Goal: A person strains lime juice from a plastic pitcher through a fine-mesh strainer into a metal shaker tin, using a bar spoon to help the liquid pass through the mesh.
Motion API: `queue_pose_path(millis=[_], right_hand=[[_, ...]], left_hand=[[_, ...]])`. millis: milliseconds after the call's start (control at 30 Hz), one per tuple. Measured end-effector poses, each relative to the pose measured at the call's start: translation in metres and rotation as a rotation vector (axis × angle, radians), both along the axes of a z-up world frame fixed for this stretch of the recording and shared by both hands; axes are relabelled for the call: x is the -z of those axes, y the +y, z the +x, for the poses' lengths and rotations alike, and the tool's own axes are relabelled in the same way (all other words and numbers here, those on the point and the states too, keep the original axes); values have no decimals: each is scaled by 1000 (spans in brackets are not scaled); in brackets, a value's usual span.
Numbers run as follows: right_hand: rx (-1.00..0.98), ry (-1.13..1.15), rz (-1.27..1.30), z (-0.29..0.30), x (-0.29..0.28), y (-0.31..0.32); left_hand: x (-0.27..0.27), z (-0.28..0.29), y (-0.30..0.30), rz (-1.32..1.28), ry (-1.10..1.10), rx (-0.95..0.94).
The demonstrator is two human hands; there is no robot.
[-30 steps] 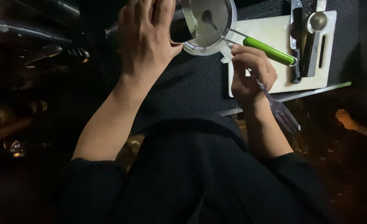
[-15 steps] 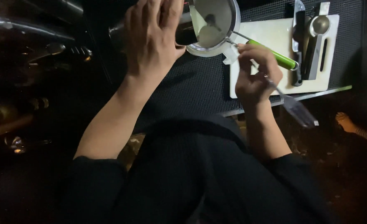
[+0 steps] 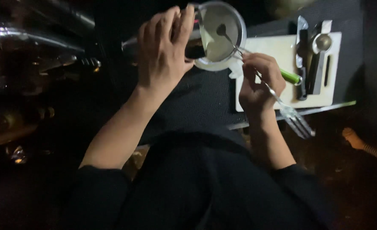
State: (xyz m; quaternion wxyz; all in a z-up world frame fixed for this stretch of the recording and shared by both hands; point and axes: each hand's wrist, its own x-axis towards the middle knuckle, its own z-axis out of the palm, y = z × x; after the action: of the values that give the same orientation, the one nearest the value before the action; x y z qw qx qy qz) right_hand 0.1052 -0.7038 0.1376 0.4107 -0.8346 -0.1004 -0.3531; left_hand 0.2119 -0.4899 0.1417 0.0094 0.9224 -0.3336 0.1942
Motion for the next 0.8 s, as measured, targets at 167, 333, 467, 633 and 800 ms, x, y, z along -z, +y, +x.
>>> queue_pose_path(millis=[167,333,467,633,800], right_hand=[[-104,72,16,-5,-9,4],[-69,26,82,-1,4,0],[-61,-6,-9,2,0,0],[-71,58,86,-4,-5,1],[-23,44,159,-8,-1,0]], left_hand=[[4,-2,0,46,62,-34],[3,0,2,112,46,-23],[4,3,0,35,64,-6],[-3,2,1,35,42,-16],[-3,0,2,74,58,-29]])
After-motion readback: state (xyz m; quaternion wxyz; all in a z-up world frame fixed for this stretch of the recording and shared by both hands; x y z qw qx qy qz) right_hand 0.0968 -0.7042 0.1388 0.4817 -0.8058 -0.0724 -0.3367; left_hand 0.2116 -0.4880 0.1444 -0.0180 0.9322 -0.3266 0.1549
